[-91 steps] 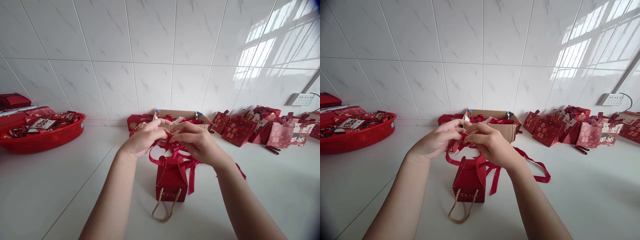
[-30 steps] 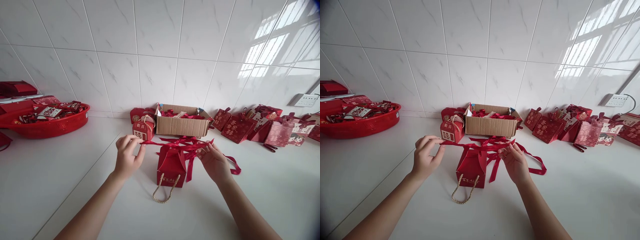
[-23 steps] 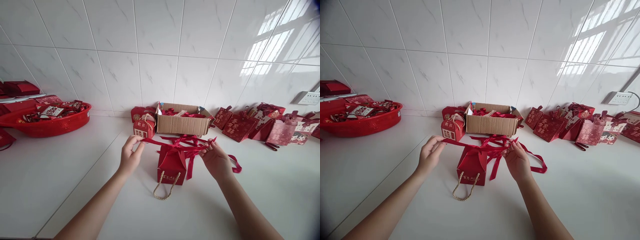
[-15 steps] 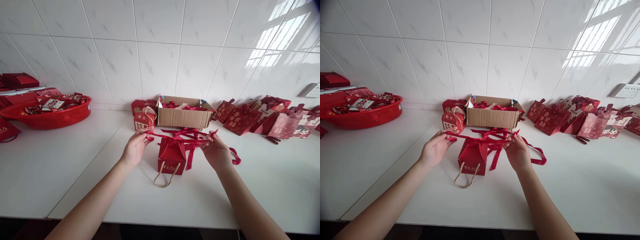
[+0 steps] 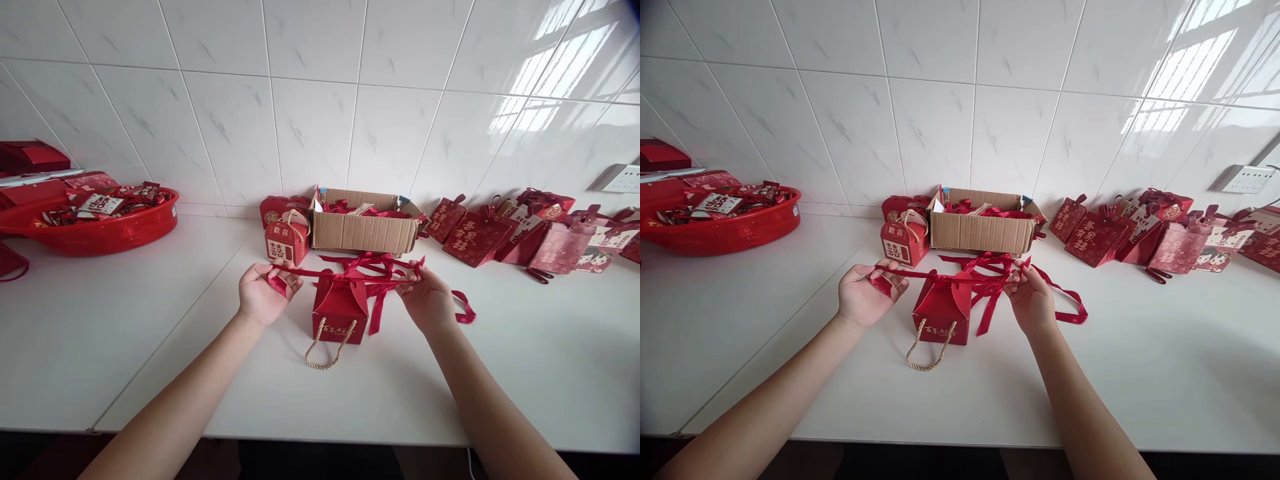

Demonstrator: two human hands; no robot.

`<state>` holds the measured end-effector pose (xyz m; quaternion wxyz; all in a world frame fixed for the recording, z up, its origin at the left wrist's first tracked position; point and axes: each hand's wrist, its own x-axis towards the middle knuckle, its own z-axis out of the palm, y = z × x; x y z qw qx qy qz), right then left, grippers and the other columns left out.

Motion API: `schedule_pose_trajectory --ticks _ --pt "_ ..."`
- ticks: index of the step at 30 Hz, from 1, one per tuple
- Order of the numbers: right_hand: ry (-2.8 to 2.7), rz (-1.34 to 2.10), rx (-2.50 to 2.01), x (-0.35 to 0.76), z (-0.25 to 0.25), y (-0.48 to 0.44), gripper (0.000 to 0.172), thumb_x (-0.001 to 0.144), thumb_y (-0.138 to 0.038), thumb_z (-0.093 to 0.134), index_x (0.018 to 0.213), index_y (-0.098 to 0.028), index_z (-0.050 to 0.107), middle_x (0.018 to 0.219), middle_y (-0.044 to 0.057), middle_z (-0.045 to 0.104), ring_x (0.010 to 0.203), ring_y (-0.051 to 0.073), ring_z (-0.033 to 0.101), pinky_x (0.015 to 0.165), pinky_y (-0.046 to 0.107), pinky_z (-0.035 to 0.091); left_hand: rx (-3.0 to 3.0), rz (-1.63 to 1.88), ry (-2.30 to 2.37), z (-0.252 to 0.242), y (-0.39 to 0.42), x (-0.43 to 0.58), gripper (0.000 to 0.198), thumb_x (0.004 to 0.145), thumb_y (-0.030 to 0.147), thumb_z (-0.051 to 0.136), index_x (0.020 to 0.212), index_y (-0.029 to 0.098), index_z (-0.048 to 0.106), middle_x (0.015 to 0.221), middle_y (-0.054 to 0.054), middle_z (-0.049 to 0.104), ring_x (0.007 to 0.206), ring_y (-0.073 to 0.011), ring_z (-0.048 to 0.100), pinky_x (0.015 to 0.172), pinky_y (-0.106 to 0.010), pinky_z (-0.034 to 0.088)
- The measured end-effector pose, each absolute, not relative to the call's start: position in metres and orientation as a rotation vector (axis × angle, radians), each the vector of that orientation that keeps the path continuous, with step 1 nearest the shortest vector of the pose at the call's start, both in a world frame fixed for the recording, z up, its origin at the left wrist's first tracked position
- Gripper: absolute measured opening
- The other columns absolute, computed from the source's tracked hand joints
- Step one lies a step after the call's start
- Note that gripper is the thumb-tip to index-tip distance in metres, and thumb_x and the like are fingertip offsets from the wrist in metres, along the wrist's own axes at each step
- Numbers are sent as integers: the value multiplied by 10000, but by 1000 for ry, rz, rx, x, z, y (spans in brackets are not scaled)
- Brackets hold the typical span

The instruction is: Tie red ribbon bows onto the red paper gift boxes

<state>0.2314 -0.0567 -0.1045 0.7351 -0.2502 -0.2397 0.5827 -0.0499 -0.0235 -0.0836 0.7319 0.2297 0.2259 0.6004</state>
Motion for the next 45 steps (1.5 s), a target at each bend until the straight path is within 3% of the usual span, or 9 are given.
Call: schedule_pose_trajectory --ticks 16,30,45 --pt "-414 1242 -760 232 -110 -52 41 673 -149 564 700 -139 593 480 -59 409 422 51 350 397 178 350 558 1228 565 -93 -19 -48 107 621 168 473 550 166 393 571 8 416 578 -146 519 542 -259 474" --pt "-359 1263 -809 237 -115 -50 39 656 -156 559 665 -170 523 467 -79 350 390 43 289 356 172 312 542 1220 587 -97 -17 -49 133 629 159 476 563 176 363 558 17 397 556 -136 499 532 -248 470" --pt "-367 1250 -868 242 -120 -47 62 638 -152 552 697 -171 555 443 -83 346 375 49 284 340 181 302 516 1219 609 -99 -15 -49 156 616 157 475 563 181 330 530 21 381 508 -120 458 482 -221 435"
